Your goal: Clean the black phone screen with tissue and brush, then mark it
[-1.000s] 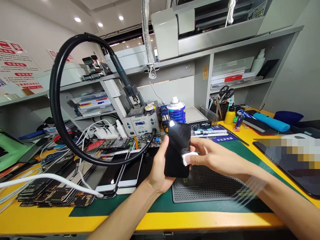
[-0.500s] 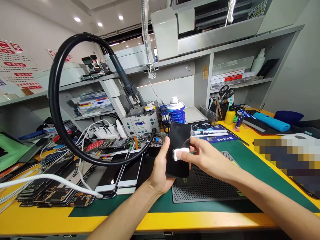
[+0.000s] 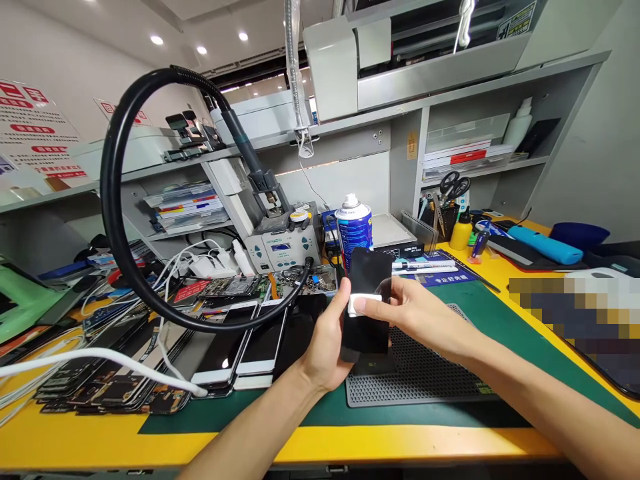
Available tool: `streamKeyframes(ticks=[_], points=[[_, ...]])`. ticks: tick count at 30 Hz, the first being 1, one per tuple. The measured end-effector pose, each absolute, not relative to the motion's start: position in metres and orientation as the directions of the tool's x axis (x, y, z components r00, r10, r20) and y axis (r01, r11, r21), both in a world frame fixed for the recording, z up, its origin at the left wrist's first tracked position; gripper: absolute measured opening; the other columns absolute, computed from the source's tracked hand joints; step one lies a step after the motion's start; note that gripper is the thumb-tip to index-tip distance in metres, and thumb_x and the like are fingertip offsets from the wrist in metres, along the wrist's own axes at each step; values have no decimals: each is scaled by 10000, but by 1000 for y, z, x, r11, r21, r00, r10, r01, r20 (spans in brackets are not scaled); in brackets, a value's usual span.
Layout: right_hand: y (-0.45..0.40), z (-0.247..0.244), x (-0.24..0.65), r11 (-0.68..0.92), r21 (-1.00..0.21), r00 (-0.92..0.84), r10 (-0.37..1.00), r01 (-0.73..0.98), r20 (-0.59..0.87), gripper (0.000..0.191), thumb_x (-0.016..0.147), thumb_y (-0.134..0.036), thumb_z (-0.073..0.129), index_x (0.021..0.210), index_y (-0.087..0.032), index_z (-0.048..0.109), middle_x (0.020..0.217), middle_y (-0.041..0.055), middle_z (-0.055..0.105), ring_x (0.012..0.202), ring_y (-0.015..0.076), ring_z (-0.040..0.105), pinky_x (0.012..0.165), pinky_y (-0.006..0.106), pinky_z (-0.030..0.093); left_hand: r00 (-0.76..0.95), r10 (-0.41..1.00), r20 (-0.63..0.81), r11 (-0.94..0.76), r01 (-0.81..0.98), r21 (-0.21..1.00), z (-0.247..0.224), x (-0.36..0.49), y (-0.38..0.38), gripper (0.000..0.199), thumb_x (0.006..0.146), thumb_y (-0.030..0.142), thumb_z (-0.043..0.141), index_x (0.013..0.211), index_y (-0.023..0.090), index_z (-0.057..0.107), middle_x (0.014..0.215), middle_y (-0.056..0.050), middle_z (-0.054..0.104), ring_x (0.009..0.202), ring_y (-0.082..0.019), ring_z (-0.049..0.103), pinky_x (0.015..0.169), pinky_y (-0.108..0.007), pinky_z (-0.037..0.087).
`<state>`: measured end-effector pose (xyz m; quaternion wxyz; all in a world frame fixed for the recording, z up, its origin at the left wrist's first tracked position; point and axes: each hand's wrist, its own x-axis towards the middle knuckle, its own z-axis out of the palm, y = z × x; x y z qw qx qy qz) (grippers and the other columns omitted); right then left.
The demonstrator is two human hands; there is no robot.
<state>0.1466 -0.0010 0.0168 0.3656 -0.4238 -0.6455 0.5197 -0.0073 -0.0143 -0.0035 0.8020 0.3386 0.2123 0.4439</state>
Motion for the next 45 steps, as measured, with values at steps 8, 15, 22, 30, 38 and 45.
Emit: streamKeyframes(ticks=[8,15,22,30,38,45], points=[[-3,21,144,119,-991,-371,925,63,88,315,816,-460,695,897,-171,598,668,-25,586,537,127,553,486,240,453,520,854,-16,376,-597,709,0,-9,-12,573,963,541,394,1116,83,703,929,-145,728,791,-227,683,702,-314,525],[1,29,161,146,-989,-512,852,26,113,123,829,-266,641,795,-174,568,790,20,649,712,177,630,685,315,499,467,883,-47,363,-616,699,5,-9,-11,522,953,542,422,1071,122,710,873,-100,710,760,-210,652,669,-330,525],[1,17,149,158,-985,-374,920,73,120,289,832,-449,674,856,-167,618,728,0,625,589,135,565,523,250,445,489,871,-38,362,-589,722,-2,-8,-14,554,972,522,384,1113,93,704,885,-125,722,707,-186,649,644,-291,510],[-1,11,139,146,-980,-257,960,137,107,417,773,-575,701,779,-173,590,575,-44,519,420,101,496,364,213,371,516,857,-7,355,-580,733,-1,-7,-16,538,975,502,381,1152,97,688,916,-137,731,766,-244,692,752,-369,519],[1,24,152,37,-995,-417,906,-90,71,271,826,-400,690,788,-159,569,650,-14,569,521,120,557,496,260,503,500,866,-9,362,-615,700,7,-8,-13,551,980,507,335,1098,90,677,838,-127,687,737,-217,647,673,-336,514],[-1,26,150,32,-994,-376,924,-106,69,250,799,-364,699,725,-168,563,588,-29,555,470,117,543,464,267,502,493,869,-28,342,-560,755,2,-9,-12,592,962,548,347,1120,76,666,897,-166,705,765,-257,674,739,-394,518]])
